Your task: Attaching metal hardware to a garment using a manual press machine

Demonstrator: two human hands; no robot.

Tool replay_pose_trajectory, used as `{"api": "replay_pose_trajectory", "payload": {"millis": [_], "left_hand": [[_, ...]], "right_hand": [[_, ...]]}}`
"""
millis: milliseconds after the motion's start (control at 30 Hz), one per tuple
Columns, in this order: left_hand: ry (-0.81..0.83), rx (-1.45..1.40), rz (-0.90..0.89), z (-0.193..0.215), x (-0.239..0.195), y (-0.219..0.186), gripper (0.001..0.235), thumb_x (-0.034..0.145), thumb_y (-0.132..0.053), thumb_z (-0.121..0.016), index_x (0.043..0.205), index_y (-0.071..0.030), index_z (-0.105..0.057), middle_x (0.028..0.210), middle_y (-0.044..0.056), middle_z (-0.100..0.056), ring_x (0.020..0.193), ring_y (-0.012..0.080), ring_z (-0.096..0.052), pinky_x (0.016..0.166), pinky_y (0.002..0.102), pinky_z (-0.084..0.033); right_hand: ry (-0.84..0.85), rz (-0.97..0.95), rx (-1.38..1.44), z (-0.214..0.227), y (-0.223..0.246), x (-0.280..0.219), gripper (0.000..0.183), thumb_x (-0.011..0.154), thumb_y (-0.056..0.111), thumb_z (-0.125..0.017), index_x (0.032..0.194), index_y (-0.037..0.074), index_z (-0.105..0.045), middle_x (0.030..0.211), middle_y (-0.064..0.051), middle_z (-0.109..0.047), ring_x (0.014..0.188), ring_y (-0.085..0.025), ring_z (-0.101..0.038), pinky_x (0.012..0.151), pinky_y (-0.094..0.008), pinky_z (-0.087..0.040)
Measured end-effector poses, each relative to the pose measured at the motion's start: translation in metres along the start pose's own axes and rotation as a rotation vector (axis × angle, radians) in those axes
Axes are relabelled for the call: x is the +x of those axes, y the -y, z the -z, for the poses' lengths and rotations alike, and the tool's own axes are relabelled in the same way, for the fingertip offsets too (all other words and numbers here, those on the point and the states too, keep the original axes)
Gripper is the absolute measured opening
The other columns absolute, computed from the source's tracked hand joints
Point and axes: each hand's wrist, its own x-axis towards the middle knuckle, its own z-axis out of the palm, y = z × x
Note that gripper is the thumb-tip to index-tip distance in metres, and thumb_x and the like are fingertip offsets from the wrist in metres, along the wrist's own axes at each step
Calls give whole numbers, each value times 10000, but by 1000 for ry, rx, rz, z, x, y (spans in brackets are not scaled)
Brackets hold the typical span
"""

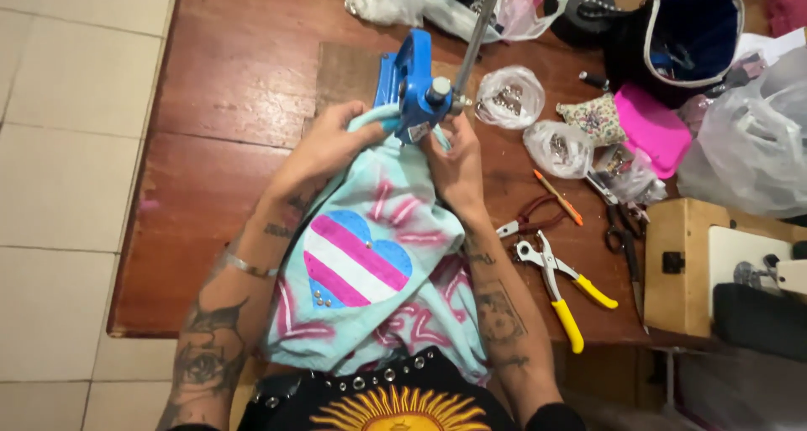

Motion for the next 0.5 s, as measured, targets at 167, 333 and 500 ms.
{"api": "replay_pose_trajectory", "payload": {"millis": [167,333,500], "left_hand": [[-43,9,35,-2,6,2,186,656,-295,-651,690,-125,-584,545,8,-509,505,124,-466,451,215,-324],[-85,190,-19,-5,10,8,202,643,-381,-663,705,-199,-603,593,32,-545,564,179,-529,493,276,-375],[-69,294,-138,0,14,10,197,693,-317,-635,703,-127,-589,607,113,-548,599,253,-540,542,333,-390]], "right_hand": [[-4,4,-104,2,-5,3,249,802,171,-615,997,85,-486,746,-62,-619,653,-138,-562,644,-278,-499],[-47,-11,-243,-1,5,-4,272,792,213,-611,1008,149,-458,699,-52,-621,627,-149,-563,631,-314,-482],[-47,-32,-282,-1,1,-3,246,797,217,-588,994,173,-446,691,-47,-638,611,-152,-566,620,-309,-484]]}}
